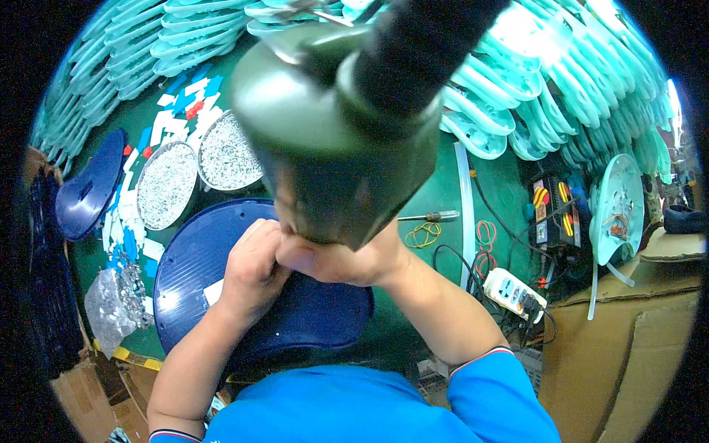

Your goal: The person assembles a blue plastic toy by inserting a battery pack, attaching a white plastic cover, and securing it with screws using a power drill. The process is repeated for multiple units on a workbench.

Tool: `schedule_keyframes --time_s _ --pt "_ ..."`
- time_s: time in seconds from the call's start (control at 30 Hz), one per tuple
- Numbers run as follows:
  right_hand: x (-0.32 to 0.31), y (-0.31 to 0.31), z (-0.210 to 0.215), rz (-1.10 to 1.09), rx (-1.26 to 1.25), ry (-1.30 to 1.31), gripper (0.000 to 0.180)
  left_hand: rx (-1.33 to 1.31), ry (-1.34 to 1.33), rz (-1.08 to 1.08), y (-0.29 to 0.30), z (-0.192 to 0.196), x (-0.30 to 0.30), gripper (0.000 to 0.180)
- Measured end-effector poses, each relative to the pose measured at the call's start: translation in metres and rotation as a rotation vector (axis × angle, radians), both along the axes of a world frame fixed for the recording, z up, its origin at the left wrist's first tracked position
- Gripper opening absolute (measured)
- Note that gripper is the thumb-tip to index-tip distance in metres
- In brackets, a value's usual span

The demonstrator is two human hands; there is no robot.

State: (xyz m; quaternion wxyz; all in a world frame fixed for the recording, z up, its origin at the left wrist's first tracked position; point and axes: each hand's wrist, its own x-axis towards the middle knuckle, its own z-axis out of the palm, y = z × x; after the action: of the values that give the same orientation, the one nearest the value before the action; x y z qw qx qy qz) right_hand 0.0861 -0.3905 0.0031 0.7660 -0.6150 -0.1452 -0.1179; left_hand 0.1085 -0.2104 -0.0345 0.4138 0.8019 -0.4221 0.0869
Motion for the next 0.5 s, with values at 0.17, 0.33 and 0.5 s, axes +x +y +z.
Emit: schedule_keyframes --time_s 0.17,0.33,0.5 --pt "-0.021 -0.009 0.014 0.009 0.103 -0.009 0.099 0.070 -0.038 -0.038 -0.008 -0.005 -0.005 0.025" --pt "-0.053 -0.019 0.024 -0.038 0.038 0.002 0.097 0.056 -0.077 -0.101 -0.019 -0.002 -0.022 0.026" --pt "-0.085 -0.020 0.036 -0.066 0.002 0.110 0.096 0.059 -0.107 -0.161 -0.025 -0.001 -0.038 0.032"
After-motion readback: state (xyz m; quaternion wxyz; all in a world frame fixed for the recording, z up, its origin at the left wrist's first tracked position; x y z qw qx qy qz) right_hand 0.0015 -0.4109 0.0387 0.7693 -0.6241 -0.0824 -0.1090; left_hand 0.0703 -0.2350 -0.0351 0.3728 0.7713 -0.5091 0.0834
